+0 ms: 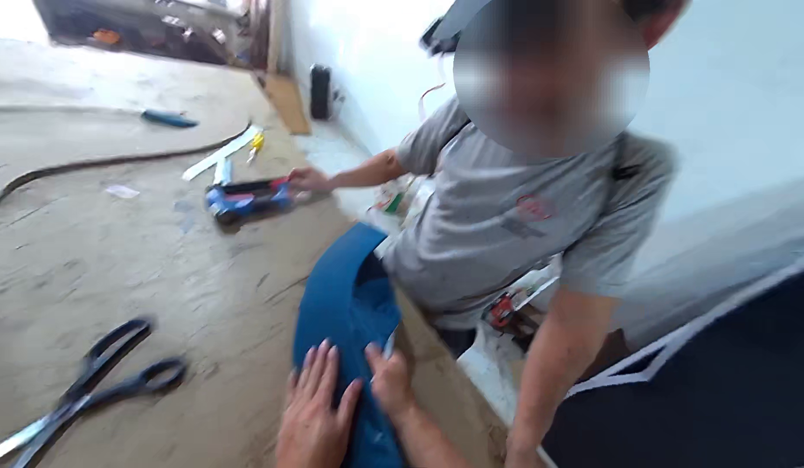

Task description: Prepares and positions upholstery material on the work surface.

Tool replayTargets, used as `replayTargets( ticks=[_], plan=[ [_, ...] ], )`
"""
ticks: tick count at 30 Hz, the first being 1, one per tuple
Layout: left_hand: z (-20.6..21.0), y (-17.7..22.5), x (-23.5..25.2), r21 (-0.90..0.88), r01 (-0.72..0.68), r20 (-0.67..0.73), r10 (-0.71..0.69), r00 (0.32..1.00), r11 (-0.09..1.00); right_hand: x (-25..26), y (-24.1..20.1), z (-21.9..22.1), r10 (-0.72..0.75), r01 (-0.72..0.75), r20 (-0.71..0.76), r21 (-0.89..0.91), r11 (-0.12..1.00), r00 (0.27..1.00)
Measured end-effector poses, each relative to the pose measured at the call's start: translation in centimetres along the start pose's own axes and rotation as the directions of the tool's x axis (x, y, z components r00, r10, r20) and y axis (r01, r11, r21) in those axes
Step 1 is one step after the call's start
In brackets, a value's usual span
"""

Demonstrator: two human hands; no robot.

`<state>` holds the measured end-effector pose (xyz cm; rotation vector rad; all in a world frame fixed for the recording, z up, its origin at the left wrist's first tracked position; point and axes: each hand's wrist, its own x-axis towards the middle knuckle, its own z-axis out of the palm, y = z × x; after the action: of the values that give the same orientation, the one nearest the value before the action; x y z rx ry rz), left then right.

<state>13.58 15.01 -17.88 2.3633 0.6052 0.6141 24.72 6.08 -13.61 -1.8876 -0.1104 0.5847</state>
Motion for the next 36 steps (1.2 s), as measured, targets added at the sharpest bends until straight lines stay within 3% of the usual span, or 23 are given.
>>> replayTargets(
  ticks=[6,36],
  plan=[
    [-0.7,0.6,1.0,-0.046,-0.011,0.125,0.016,0.992,0.999,0.5,-0.2,-0.6,0.028,-0.028,0.006,0.018,0.999,1.0],
    [-0.5,0.7,1.3,-0.068,-0.016,0.098,0.023,0.995,0.998,0.7,-0.8,-0.9,-0.006,0.004,0.02,0.073,0.997,1.0]
  ],
)
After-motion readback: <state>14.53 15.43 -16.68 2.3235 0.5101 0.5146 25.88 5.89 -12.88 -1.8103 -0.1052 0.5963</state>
